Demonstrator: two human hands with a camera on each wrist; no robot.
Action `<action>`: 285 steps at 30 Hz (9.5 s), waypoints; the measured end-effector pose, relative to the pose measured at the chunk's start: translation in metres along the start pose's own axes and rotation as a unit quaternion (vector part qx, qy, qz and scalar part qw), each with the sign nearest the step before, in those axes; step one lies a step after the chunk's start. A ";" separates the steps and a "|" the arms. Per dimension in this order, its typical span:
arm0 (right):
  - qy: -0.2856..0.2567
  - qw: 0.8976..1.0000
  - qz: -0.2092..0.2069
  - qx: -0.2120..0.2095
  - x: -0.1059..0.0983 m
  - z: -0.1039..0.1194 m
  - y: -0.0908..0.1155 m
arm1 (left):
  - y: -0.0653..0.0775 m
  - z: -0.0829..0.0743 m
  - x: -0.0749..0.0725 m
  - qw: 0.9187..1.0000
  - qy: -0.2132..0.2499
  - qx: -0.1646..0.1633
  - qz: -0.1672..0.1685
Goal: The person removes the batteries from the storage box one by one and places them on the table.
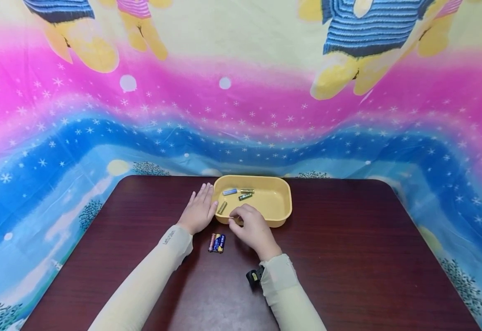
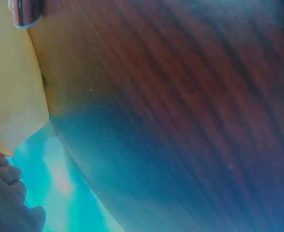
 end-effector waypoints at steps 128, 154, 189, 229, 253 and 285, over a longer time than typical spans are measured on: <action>-0.036 0.980 0.152 0.126 0.032 -0.047 -0.083 | -0.001 0.008 -0.011 0.997 -0.063 -0.006 0.031; -0.032 0.995 0.071 0.059 0.003 -0.034 -0.049 | 0.000 0.005 -0.010 0.998 -0.055 -0.007 0.022; -0.068 0.994 0.081 -0.007 -0.005 0.006 0.006 | 0.001 0.005 -0.008 0.999 -0.052 -0.007 0.011; -0.087 0.982 0.163 0.041 0.026 -0.015 0.026 | 0.001 0.006 -0.008 0.999 -0.052 -0.001 0.005; -0.047 0.983 0.170 0.057 0.041 -0.021 0.028 | 0.000 0.006 -0.006 0.999 -0.051 -0.003 0.003; -0.023 0.987 0.153 0.040 0.044 -0.018 0.028 | 0.000 0.007 -0.005 0.999 -0.048 -0.009 0.006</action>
Point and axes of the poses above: each hand's wrist, its own y-axis away from the middle knuckle, its own x-axis out of the palm, z = x × y, the point moved 3 cm from there along -y, towards the middle knuckle, and after that the axes turned 7 degrees about z, right-handed, at the moved point
